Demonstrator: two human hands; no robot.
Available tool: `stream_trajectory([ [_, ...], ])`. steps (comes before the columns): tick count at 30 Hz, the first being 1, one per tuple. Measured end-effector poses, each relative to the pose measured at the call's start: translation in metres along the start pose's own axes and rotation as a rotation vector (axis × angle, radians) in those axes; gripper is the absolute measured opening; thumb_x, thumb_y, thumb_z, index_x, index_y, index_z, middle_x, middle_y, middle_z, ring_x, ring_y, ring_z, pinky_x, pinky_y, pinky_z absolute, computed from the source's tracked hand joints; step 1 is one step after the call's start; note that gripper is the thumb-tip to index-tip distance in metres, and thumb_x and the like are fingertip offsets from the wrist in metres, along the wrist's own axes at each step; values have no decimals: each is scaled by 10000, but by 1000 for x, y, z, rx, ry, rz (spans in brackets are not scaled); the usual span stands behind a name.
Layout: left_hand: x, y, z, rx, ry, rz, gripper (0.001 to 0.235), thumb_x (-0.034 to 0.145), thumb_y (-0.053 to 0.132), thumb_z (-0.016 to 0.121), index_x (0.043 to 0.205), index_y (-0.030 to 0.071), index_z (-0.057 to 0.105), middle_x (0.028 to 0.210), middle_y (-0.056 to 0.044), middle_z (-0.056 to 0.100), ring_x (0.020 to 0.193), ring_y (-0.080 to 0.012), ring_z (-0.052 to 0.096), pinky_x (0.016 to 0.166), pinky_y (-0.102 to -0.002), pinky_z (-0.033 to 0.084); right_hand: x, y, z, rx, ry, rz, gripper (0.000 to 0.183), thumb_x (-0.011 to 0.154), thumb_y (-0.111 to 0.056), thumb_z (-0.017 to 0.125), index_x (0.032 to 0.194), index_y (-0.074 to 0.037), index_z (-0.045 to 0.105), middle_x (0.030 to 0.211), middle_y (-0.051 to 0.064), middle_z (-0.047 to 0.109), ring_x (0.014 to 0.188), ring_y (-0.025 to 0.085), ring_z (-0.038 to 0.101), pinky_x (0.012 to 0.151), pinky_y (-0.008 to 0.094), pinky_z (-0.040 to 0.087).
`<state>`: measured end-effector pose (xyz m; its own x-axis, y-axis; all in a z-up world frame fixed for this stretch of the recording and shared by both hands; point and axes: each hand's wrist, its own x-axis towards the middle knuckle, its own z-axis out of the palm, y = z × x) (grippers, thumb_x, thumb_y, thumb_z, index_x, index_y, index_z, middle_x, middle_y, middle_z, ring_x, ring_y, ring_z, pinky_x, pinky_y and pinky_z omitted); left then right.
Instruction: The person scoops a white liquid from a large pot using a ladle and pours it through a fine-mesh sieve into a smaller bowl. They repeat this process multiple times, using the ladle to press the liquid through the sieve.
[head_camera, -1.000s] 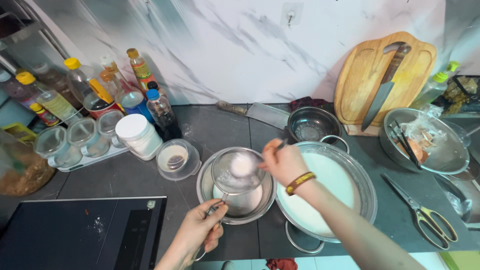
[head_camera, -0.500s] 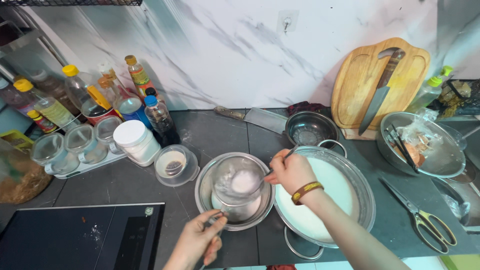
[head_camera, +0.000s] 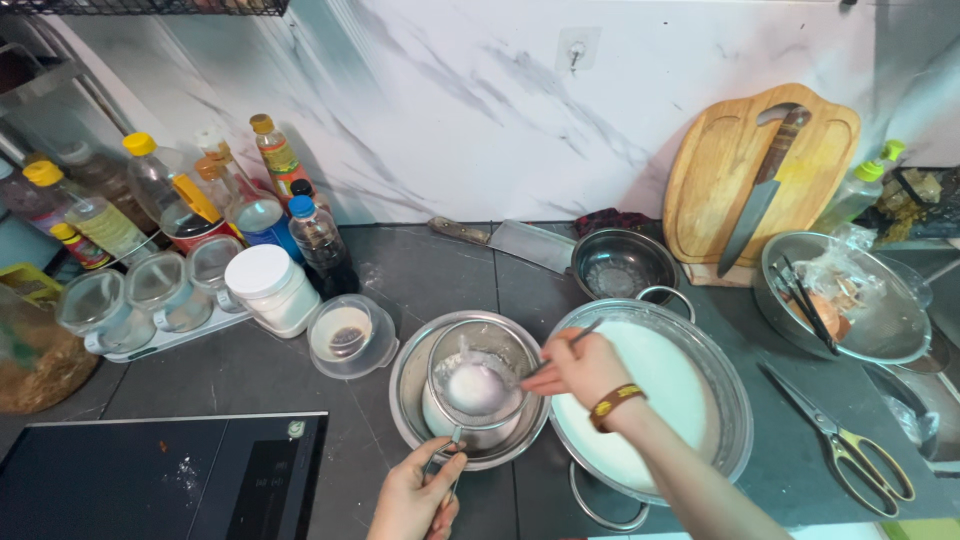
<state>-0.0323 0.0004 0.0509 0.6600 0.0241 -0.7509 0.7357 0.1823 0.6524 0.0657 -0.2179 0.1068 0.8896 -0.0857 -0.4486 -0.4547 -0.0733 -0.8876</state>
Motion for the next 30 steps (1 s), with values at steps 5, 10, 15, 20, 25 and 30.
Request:
stream_trajectory([
  [5, 6, -8, 0, 119, -18, -4, 435, 983, 239, 728, 1411, 170, 697, 421, -122, 446, 340, -172, 381, 392, -283, 293, 2, 11, 0, -443, 51, -157, 427, 1016, -250, 375, 843, -3, 677, 751, 142, 825, 759, 198, 850, 654, 249, 667],
  [10, 19, -15, -7, 4, 18, 67, 438, 976, 173, 729, 1410, 130, 691, 396, -157, 415, 301, -196, 340, 338, -296, 249, -7, 19, -10, -187, -99, -184, 296, 1066, -118, 406, 994, 58, 633, 911, 298, 792, 843, 329, 872, 750, 327, 739],
  [15, 8, -6, -4, 50, 3, 3, 442, 981, 220, 730, 1414, 142, 690, 413, -135, 419, 329, -182, 360, 366, -288, 282, 0, 57, -35, -608, -284, -908, 346, 968, -71, 503, 1264, -124, 675, 1257, 54, 748, 1084, 172, 768, 937, 285, 584],
  [20, 5, 1, -3, 18, -8, 53, 409, 979, 186, 723, 1382, 122, 699, 409, -149, 427, 301, -187, 340, 329, -291, 294, -37, 54, -39, -859, -325, -1345, 534, 927, 99, 550, 1441, -40, 525, 1573, 240, 443, 748, 179, 707, 593, 293, 554],
  [25, 12, -2, -4, -54, -66, 105, 278, 1003, 140, 701, 1262, 40, 723, 386, -156, 378, 270, -203, 321, 292, -297, 275, -51, 53, -42, -848, -209, -1525, 474, 938, 150, 496, 1386, 19, 578, 1491, 273, 525, 577, 70, 580, 475, 245, 440],
  [30, 11, 0, -5, -73, -90, 157, 335, 988, 114, 696, 1309, 19, 694, 363, -176, 381, 245, -218, 342, 273, -308, 271, -32, 80, -26, -158, -327, -1139, 431, 1093, -140, 336, 1404, 102, 509, 835, 109, 736, 1161, 194, 728, 749, 194, 540],
])
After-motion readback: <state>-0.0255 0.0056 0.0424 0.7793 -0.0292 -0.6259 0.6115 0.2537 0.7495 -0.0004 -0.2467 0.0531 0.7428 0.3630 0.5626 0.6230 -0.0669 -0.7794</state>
